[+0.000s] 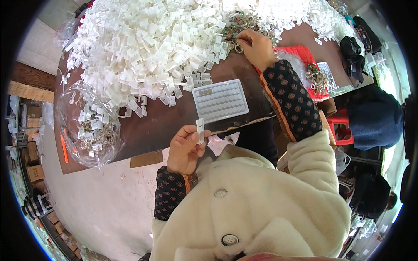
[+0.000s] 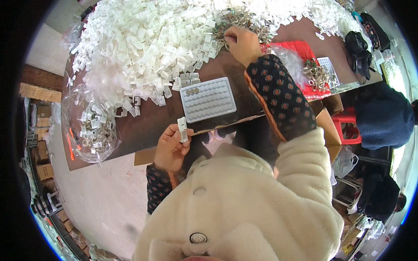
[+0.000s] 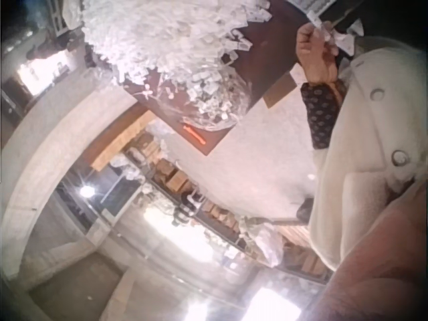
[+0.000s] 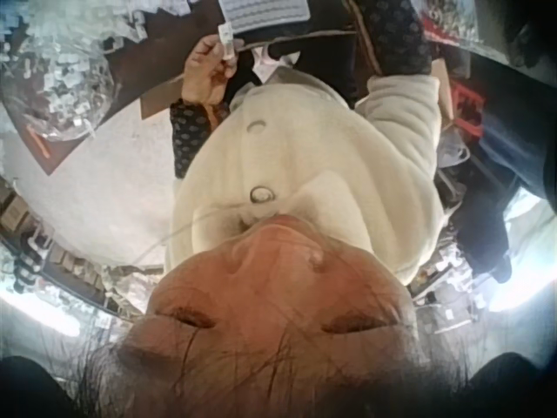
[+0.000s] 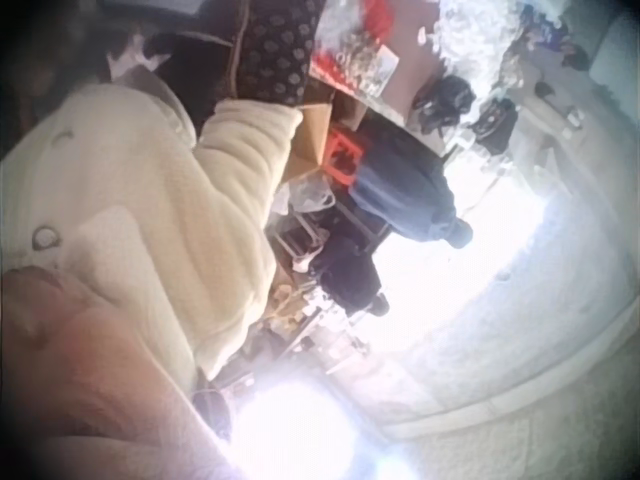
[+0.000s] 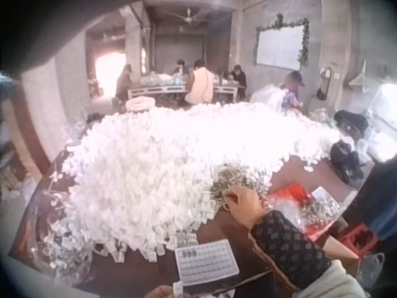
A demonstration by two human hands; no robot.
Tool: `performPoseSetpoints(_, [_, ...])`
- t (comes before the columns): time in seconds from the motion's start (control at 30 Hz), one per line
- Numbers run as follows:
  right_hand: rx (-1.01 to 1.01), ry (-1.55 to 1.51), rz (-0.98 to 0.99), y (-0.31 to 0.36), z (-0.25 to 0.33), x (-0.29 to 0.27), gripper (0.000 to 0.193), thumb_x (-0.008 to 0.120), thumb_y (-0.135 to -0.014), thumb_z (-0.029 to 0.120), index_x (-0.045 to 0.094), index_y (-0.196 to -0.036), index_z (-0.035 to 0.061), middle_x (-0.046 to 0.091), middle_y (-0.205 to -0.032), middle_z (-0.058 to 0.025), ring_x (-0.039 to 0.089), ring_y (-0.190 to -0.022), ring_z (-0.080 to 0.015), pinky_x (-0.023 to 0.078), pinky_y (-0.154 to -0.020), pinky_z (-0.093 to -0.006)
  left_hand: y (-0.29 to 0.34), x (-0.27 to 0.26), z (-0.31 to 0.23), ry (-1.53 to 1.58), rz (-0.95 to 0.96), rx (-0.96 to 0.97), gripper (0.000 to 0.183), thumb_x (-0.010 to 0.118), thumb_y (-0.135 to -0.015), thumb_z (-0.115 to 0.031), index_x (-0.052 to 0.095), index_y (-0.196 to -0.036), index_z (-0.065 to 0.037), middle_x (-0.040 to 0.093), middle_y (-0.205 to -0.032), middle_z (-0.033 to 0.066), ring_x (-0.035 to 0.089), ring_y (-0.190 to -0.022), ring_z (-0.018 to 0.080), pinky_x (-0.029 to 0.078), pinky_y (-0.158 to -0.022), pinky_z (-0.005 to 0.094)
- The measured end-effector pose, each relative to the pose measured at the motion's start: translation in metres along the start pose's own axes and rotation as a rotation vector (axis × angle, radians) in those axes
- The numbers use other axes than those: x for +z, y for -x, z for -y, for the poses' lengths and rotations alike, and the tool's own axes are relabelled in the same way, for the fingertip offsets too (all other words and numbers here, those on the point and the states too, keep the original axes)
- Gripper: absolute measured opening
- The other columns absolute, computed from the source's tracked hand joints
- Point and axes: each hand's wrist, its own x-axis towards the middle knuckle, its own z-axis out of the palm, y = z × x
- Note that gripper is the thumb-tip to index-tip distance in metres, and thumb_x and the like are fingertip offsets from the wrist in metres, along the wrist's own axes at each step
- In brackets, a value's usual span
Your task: The person assembles small electronic components by inserting metal rings into white plastic housings and testing them with a light source. They repeatedly pick up housings and rings, insert the rings, and check for illumination before placing the assembled units on the table.
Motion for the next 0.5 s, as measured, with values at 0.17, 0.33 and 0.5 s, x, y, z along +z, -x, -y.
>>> performPoseSetpoints(0.17, [0.070, 0.290, 0.056, -0.032, -0.022, 0.034, 0.030, 0.069, -0.084, 0.034, 0.072, -0.097, 0.0071, 0.069, -0.098, -0.0168, 0.067, -0.093, -0.0321, 0.054, -0.082, -0.0426, 0.000, -0.003, 0.001, 0.023, 0.048, 0.013, 0.021, 0.063, -0.096, -0.015, 0.057, -0.112, -0.003, 0.069, -0.105, 0.0154, 0.057, -0.074, 0.0144, 0.043, -0.059, 0.0252])
performPoseSetpoints(0.33, [0.151, 0.230, 0.125, -0.037, -0.016, 0.032, 0.034, 0.068, -0.085, 0.036, 0.073, -0.100, 0.0059, 0.070, -0.098, -0.0162, 0.068, -0.091, -0.0304, 0.054, -0.081, -0.0387, -0.002, -0.007, -0.002, 0.008, 0.010, 0.020, 0.020, 0.060, -0.098, -0.018, 0.053, -0.110, -0.003, 0.067, -0.104, 0.0160, 0.057, -0.074, 0.0143, 0.046, -0.058, 0.0249])
performPoseSetpoints(0.5, [0.152, -0.432, -0.027, -0.029, -0.011, 0.006, 0.021, 0.068, -0.090, 0.017, 0.070, -0.105, 0.0019, 0.072, -0.094, -0.0054, 0.066, -0.085, -0.0115, 0.051, -0.078, -0.0240, -0.003, -0.004, -0.001, -0.003, 0.028, 0.059, 0.022, 0.061, -0.097, -0.018, 0.055, -0.113, -0.003, 0.067, -0.105, 0.0158, 0.059, -0.076, 0.0145, 0.048, -0.060, 0.0247])
